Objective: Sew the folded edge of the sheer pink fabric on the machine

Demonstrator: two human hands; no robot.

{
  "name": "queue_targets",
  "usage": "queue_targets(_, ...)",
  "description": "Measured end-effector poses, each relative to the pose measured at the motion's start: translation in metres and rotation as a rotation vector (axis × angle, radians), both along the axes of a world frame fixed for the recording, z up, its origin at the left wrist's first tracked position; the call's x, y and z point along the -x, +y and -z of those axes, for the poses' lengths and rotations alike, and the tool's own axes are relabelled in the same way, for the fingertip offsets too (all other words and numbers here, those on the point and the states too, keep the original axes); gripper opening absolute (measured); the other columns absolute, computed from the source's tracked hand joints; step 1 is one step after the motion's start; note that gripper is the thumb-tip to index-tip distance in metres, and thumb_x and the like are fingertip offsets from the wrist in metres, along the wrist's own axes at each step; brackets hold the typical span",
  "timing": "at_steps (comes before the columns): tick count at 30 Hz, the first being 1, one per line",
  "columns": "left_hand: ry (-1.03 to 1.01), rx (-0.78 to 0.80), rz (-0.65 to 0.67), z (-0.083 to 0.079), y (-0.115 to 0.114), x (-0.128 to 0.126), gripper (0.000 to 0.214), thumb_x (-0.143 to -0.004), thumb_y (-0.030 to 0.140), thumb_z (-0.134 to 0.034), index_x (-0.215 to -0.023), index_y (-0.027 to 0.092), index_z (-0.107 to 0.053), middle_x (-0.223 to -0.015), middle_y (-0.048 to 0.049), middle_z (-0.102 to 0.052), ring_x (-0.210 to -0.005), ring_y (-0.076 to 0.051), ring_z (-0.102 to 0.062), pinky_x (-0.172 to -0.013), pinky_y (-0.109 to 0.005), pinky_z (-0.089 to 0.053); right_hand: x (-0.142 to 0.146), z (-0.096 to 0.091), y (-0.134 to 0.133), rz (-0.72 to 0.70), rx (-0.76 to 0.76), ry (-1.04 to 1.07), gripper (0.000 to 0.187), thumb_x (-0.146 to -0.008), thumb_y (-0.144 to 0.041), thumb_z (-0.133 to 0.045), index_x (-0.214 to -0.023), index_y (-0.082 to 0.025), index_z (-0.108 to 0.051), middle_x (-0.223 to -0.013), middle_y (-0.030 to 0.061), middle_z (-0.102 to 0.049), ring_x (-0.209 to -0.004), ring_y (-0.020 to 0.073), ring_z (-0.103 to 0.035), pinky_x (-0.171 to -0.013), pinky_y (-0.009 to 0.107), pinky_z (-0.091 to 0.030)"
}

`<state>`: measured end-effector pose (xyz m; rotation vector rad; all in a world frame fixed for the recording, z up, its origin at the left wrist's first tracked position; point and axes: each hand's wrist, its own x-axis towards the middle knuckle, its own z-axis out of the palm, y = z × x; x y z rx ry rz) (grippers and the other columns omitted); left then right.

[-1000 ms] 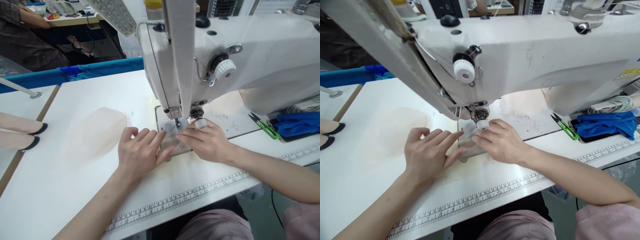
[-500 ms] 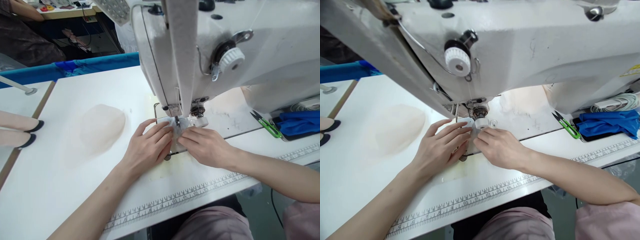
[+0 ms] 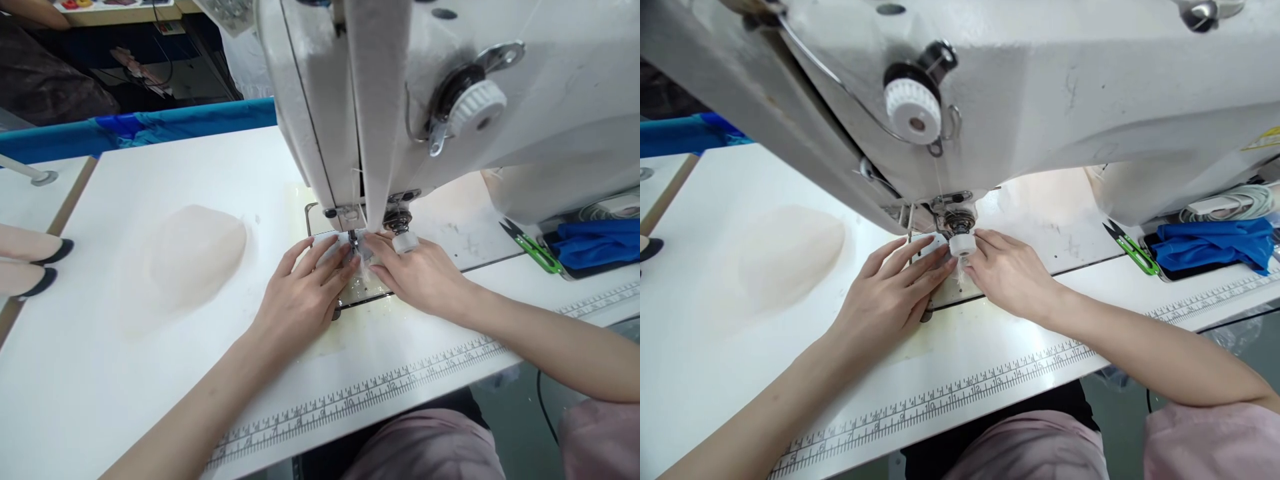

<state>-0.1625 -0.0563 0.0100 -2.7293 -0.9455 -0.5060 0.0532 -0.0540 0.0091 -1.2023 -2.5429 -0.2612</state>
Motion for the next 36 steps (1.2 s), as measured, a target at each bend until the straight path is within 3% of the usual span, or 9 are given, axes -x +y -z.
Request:
queue_targets(7, 0.098, 0.006, -0.014, -0.0041, -0.0037, -0.0013, 0.043, -0.086, 0.009, -0.051, -0.128, 0.016, -0.056, -0.128, -0.0111, -0.061, -0.128, -0.032, -0.049, -0.108, -0.055, -0.038, -0.0018, 0.003, 0.0035, -0.024, -0.016, -0.036, 0.032, -0.098, -0.029, -0.043, -0.108, -0.012, -0.067, -0.122, 0.0102, -0.065, -0.118, 0.0212, -0.057, -0.099, 0.037, -0.047)
queue_targets(20, 0.142, -0.075, -0.043, -0.0038, -0.0061, -0.0045, 0.039, -0.087, 0.01, -0.051, -0.125, 0.014, -0.059, -0.125, -0.0118, -0.064, -0.126, -0.031, -0.051, -0.107, -0.053, -0.039, -0.0006, 0.0032, 0.005, -0.026, -0.016, -0.032, 0.033, -0.099, -0.031, -0.041, -0.105, -0.013, -0.069, -0.123, 0.0098, -0.065, -0.119, 0.0207, -0.057, -0.104, 0.039, -0.043)
queue_targets(28, 0.128, -0.083, -0.046, -0.0024, -0.0048, -0.0057, 0.038, -0.088, 0.011, -0.05, -0.124, 0.013, -0.059, -0.123, -0.0127, -0.065, -0.125, -0.03, -0.053, -0.107, -0.052, -0.038, -0.0019, 0.0039, 0.007, -0.065, -0.045, 0.019, 0.03, -0.098, -0.028, -0.044, -0.103, -0.011, -0.069, -0.118, 0.0117, -0.067, -0.114, 0.0222, -0.059, -0.1, 0.042, -0.045)
queue_targets(36, 0.086, -0.098, -0.062, -0.0002, -0.0045, -0.0062, 0.035, -0.091, 0.014, -0.049, -0.123, 0.014, -0.06, -0.122, -0.0118, -0.065, -0.122, -0.029, -0.056, -0.105, -0.052, -0.039, -0.0021, 0.0032, 0.0041, -0.192, -0.132, 0.134, 0.029, -0.089, -0.005, -0.042, -0.099, -0.012, -0.069, -0.1, 0.005, -0.073, -0.09, 0.0171, -0.064, -0.086, 0.033, -0.049)
